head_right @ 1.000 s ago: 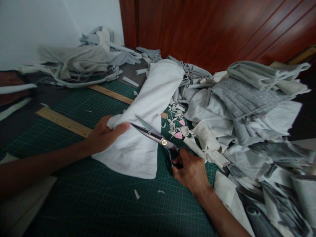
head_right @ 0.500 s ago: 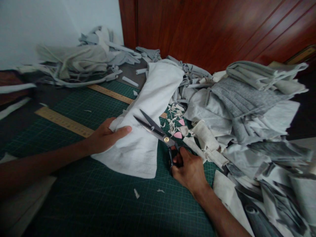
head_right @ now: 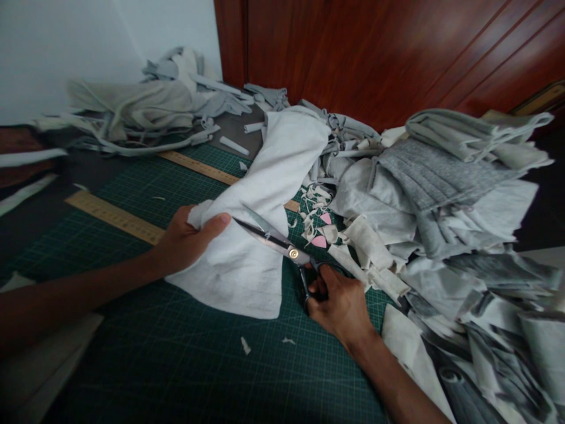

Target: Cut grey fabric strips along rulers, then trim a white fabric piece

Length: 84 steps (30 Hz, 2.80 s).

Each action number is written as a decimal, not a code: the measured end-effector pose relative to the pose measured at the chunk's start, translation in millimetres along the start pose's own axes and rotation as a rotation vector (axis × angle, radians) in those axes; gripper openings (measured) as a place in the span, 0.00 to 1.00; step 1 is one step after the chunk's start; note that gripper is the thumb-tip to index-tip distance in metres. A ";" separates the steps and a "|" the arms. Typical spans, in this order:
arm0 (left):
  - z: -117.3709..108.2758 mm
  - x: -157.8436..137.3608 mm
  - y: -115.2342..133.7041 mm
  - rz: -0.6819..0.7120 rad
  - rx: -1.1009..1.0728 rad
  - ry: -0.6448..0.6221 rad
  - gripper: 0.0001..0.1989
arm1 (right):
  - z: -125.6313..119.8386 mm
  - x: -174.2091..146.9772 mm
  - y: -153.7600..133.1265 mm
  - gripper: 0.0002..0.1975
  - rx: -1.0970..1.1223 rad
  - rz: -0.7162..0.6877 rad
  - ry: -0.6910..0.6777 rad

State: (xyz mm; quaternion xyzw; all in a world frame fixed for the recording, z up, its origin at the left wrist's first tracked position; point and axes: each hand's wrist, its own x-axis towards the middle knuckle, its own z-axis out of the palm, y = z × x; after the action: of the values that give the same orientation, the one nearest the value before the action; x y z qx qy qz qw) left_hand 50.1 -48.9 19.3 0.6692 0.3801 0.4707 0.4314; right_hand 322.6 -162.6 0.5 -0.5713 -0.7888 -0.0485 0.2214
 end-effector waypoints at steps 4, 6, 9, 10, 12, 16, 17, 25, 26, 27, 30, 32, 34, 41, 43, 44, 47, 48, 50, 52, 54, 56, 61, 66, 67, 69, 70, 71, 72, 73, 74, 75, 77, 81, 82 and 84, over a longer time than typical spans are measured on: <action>-0.8 -0.9 3.4 -0.025 0.040 -0.019 0.17 | -0.3 0.0 -0.1 0.02 -0.014 0.005 0.002; -1.1 -1.2 4.7 -0.044 0.050 -0.019 0.17 | -0.2 -0.1 -0.2 0.02 -0.020 0.009 -0.002; -0.9 -1.4 5.3 -0.044 0.043 -0.016 0.18 | -0.2 0.0 -0.3 0.01 -0.019 0.018 -0.006; -0.7 -1.5 5.2 -0.042 0.046 -0.019 0.18 | -0.2 0.0 -0.3 0.01 -0.019 0.019 -0.005; -0.3 -1.6 5.1 -0.033 0.057 -0.032 0.17 | -0.3 0.1 -0.2 0.02 -0.016 0.015 -0.006; 0.4 -1.9 5.0 -0.034 0.064 -0.041 0.18 | -0.5 0.3 0.0 0.03 -0.008 0.013 -0.013; 0.5 -2.0 4.8 -0.040 0.066 -0.035 0.18 | -0.5 0.4 -0.1 0.03 -0.009 0.015 -0.010; 1.1 -3.5 5.5 -0.102 0.196 0.001 0.17 | -0.6 0.9 -1.4 0.03 0.010 0.027 -0.006; 1.4 -3.5 6.3 -0.098 0.211 -0.001 0.18 | -0.5 0.6 -1.2 0.03 0.009 0.026 -0.006; 1.6 -3.5 7.0 -0.085 0.216 -0.005 0.19 | -0.4 0.2 -0.9 0.03 0.004 0.024 -0.007; 1.6 -3.2 7.9 -0.059 0.215 -0.010 0.20 | -0.1 -0.9 -0.3 0.02 -0.027 0.024 -0.014; 1.0 -3.0 7.1 -0.073 0.222 -0.007 0.19 | -0.1 -1.5 -0.5 0.01 -0.033 0.032 -0.023; 0.5 -2.9 5.6 -0.075 0.201 -0.067 0.17 | -0.1 -1.9 -1.3 0.01 -0.027 0.035 -0.027; 1.6 -3.2 4.6 0.034 0.085 -0.192 0.15 | -0.9 -1.7 -3.6 0.01 -0.002 0.005 -0.010; 1.2 -3.2 4.8 -0.011 0.065 -0.151 0.15 | -1.4 -0.5 -2.6 0.02 0.004 0.020 -0.007; 0.9 -3.3 4.8 -0.034 0.061 -0.127 0.15 | -1.6 0.2 -1.9 0.02 0.003 0.026 -0.003; 0.1 -3.8 4.5 -0.063 0.078 -0.063 0.17 | -1.8 1.4 0.0 0.03 -0.001 0.047 0.006; 0.1 -4.1 4.4 -0.063 0.088 -0.052 0.17 | -1.6 1.4 0.4 0.03 0.001 0.050 0.005; 0.3 -4.5 4.1 -0.053 0.105 -0.034 0.17 | -1.3 0.9 0.9 0.03 0.003 0.044 0.003; 0.6 -4.5 3.7 -0.042 0.117 -0.039 0.18 | -1.0 0.2 1.1 0.03 -0.004 0.033 -0.001; 0.9 -4.1 3.4 -0.018 0.114 -0.047 0.18 | -1.0 0.0 1.2 0.03 -0.013 0.021 -0.005; 1.1 -3.6 3.6 0.007 0.102 -0.052 0.17 | -1.3 0.2 1.4 0.03 -0.014 0.001 -0.001; 1.3 -3.7 5.4 0.016 0.102 -0.048 0.18 | -1.9 1.1 1.8 0.03 -0.010 -0.029 0.010; 1.2 -4.8 6.8 -0.016 0.155 -0.037 0.17 | -1.7 0.5 0.9 0.03 -0.014 -0.029 0.000; 1.2 -4.9 7.2 -0.003 0.167 -0.038 0.17 | -1.6 0.2 0.5 0.03 -0.017 -0.030 -0.002; 1.6 -4.7 7.9 0.045 0.182 -0.032 0.17 | -1.5 -0.6 -0.3 0.03 -0.033 -0.030 0.003; 1.9 -4.6 7.8 0.076 0.186 -0.024 0.17 | -1.5 -1.0 -0.7 0.03 -0.041 -0.031 0.005; 2.2 -4.4 7.4 0.106 0.192 -0.009 0.17 | -1.4 -1.4 -1.0 0.03 -0.044 -0.032 0.007; 2.5 -4.2 6.5 0.139 0.198 0.009 0.17 | -1.4 -1.6 -1.3 0.03 -0.044 -0.035 0.007; 2.8 -4.0 5.1 0.173 0.203 0.027 0.17 | -1.5 -1.9 -1.4 0.03 -0.043 -0.039 0.006; 3.1 -3.8 3.2 0.210 0.208 0.043 0.18 | -1.5 -2.0 -1.5 0.02 -0.043 -0.042 0.005; 3.2 -3.7 1.1 0.247 0.210 0.053 0.19 | -1.6 -2.0 -1.6 0.02 -0.045 -0.044 0.003; 3.3 -3.6 -2.9 0.286 0.208 0.059 0.20 | -1.8 -1.7 -1.8 0.01 -0.057 -0.046 0.008; 3.1 -3.1 -5.3 0.283 0.202 0.043 0.21 | -2.7 -0.2 -2.6 0.02 -0.069 -0.052 0.020; 3.2 -2.7 -4.6 0.284 0.201 0.041 0.20 | -3.0 0.2 -2.9 0.02 -0.066 -0.057 0.022; 3.5 -1.9 -2.9 0.300 0.203 0.049 0.21 | -3.4 0.6 -3.5 0.02 -0.060 -0.065 0.023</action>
State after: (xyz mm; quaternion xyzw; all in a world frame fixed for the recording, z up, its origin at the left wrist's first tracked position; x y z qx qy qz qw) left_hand 52.7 -50.4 15.4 0.7468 0.3321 0.5052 0.2771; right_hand 320.2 -164.4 4.4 -0.5510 -0.8026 -0.0861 0.2116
